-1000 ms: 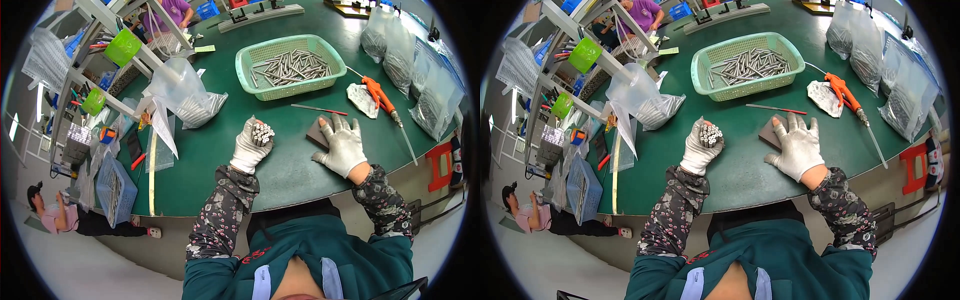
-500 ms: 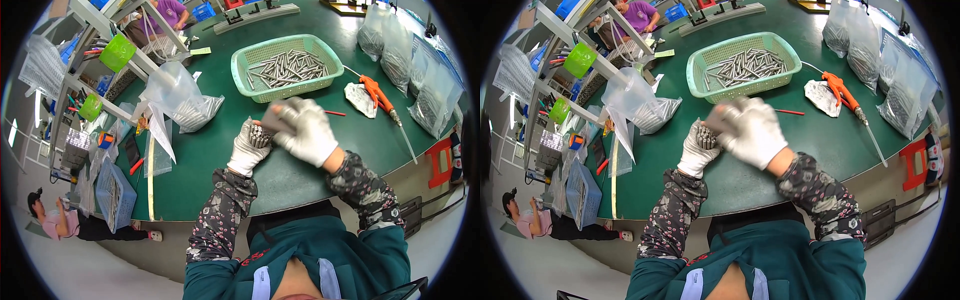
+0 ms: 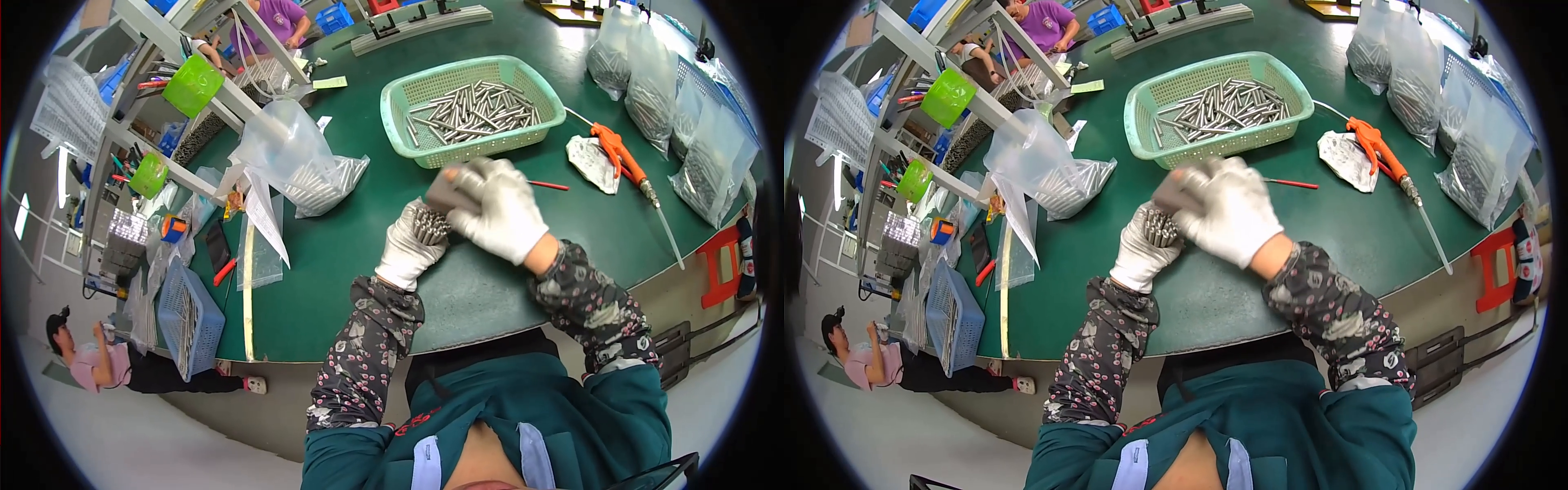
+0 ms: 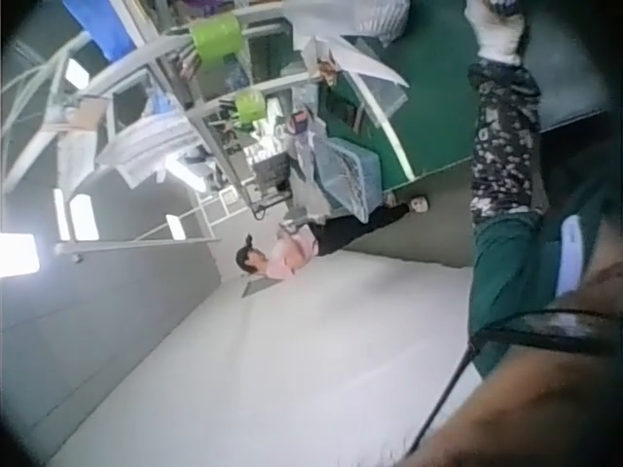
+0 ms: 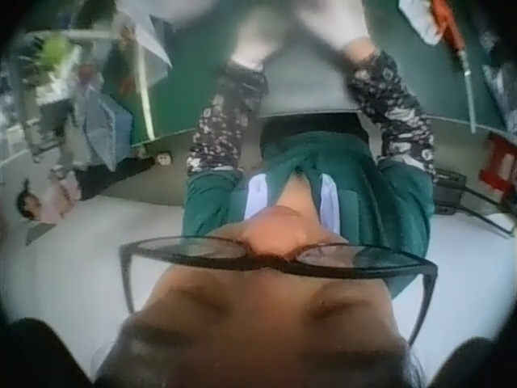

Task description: Arranging and aligning small metal pins into a circular bundle or holder on a workbench.

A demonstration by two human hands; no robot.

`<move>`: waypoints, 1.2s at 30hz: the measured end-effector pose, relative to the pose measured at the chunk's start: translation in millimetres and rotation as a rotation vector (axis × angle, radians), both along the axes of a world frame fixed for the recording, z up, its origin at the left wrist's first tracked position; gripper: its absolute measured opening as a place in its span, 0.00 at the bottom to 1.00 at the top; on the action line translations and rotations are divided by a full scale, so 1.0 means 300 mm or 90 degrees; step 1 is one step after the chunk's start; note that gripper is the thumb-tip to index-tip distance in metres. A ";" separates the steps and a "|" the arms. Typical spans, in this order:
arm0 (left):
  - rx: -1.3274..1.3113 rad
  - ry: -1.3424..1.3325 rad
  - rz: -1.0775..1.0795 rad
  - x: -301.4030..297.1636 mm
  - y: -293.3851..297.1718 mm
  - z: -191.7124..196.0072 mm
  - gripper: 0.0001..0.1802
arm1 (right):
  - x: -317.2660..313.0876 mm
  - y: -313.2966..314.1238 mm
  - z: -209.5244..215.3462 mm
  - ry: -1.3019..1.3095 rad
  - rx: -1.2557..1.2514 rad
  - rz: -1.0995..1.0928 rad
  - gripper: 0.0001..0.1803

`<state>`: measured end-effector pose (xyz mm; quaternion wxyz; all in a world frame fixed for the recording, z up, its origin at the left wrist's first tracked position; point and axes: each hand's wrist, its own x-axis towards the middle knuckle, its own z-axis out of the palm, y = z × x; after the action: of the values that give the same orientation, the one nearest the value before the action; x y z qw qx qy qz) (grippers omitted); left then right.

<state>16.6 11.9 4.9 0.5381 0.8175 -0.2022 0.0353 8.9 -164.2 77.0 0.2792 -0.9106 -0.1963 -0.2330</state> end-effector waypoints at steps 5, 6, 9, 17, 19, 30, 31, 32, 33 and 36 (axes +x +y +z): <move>-0.131 -0.010 -0.012 -0.009 0.005 -0.036 0.28 | 0.016 -0.068 -0.048 0.180 -0.127 -0.113 0.25; -0.117 0.001 -0.006 -0.001 0.003 -0.034 0.28 | 0.003 -0.094 -0.078 0.061 -0.176 -0.104 0.25; -0.148 -0.063 -0.048 -0.003 0.007 -0.025 0.26 | -0.056 -0.090 -0.026 -0.059 -0.195 -0.049 0.27; -0.582 0.165 -0.183 -0.075 -0.068 -0.046 0.14 | -0.130 0.026 -0.054 0.255 0.270 0.193 0.20; -0.647 0.218 -0.184 -0.076 -0.065 -0.049 0.13 | -0.160 0.029 -0.029 0.241 0.320 0.183 0.16; -0.811 0.438 -0.111 -0.105 -0.062 0.011 0.17 | -0.169 0.042 -0.069 0.216 0.358 0.225 0.16; -0.814 0.439 -0.113 -0.099 -0.060 0.004 0.16 | -0.168 0.042 -0.072 0.211 0.352 0.224 0.16; -0.813 0.438 -0.113 -0.096 -0.057 -0.003 0.16 | -0.168 0.042 -0.071 0.210 0.353 0.224 0.16; -0.825 0.439 -0.108 -0.094 -0.055 -0.010 0.16 | -0.168 0.043 -0.070 0.225 0.365 0.214 0.16; -0.837 0.442 -0.094 -0.104 -0.066 0.001 0.15 | -0.170 0.038 -0.074 0.247 0.378 0.200 0.16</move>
<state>-14.6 -7.8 5.1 0.9498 0.2757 -0.0122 -0.1477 -41.9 -152.7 54.8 0.5948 -0.7761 -0.2013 -0.0576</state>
